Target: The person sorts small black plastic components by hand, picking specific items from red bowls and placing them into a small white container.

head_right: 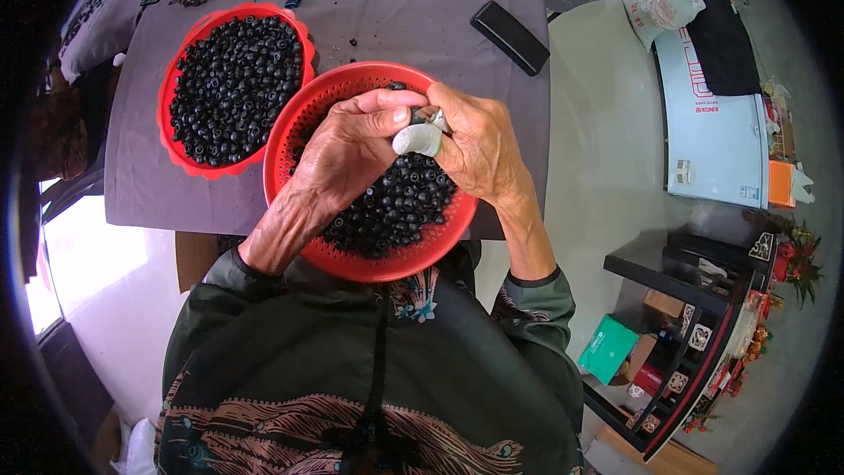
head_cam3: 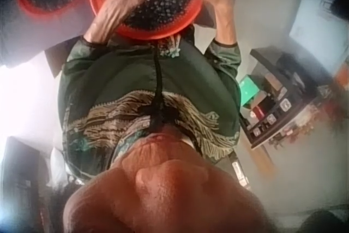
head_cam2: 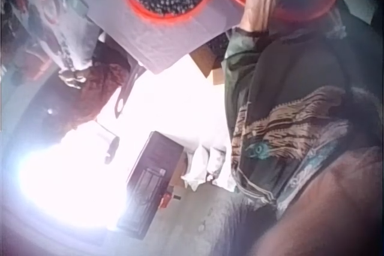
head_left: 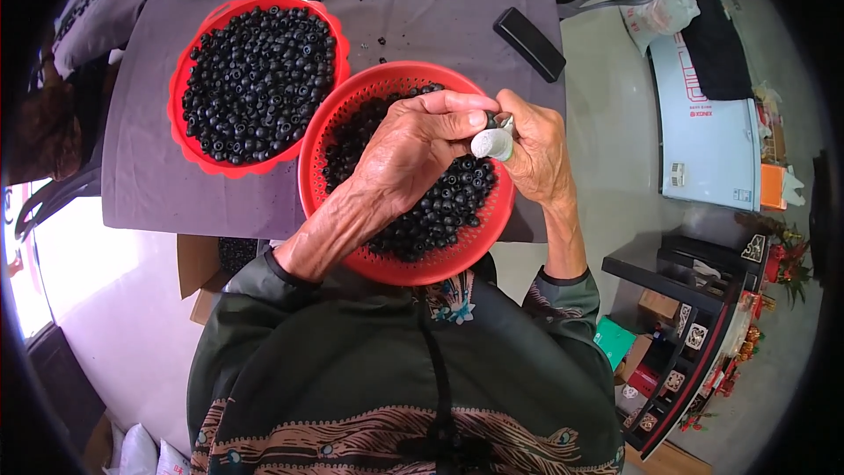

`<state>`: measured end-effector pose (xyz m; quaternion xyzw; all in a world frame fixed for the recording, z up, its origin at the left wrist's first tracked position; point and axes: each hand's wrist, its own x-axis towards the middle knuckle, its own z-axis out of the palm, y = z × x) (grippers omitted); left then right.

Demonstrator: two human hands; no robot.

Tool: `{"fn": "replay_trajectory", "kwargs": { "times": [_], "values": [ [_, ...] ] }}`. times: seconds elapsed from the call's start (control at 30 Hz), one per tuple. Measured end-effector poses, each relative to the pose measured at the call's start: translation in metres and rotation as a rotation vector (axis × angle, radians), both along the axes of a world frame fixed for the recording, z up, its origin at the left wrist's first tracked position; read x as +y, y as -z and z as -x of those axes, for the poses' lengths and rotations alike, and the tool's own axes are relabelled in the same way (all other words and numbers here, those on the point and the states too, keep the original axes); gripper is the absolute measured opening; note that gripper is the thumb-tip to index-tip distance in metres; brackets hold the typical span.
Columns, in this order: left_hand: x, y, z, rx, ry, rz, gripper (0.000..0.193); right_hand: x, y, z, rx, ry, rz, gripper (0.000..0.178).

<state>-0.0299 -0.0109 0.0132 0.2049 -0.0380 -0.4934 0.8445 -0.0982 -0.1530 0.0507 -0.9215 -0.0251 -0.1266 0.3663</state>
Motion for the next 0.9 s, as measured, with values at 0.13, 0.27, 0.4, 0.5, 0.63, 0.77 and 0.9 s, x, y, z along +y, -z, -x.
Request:
{"fn": "replay_trajectory", "kwargs": {
  "times": [0.13,0.27,0.4,0.5,0.63,0.77,0.9],
  "values": [
    [-0.001,0.005,0.0,0.0,0.026,0.022,0.017,0.0,0.0,0.0,0.009,-0.006,-0.018,0.054],
    [-0.002,0.006,-0.001,-0.01,0.047,0.065,0.02,-0.001,0.001,0.0,-0.045,-0.01,0.008,0.053],
    [-0.003,0.003,0.001,0.024,0.079,0.116,0.021,-0.001,0.004,0.002,-0.107,0.036,-0.047,0.055],
    [-0.003,0.009,0.002,0.08,0.099,0.145,0.021,0.003,0.003,0.004,-0.146,0.061,-0.124,0.042],
    [-0.003,0.016,0.0,0.097,0.065,0.188,0.017,0.011,-0.005,0.006,-0.087,0.159,-0.145,0.03],
    [0.003,0.01,-0.002,0.042,0.012,0.051,0.012,0.016,-0.001,0.002,-0.174,0.097,0.043,0.023],
    [0.0,0.002,0.0,-0.165,-0.073,-0.162,0.008,0.019,0.005,0.004,-0.28,0.096,0.322,0.02]
  ]
}}
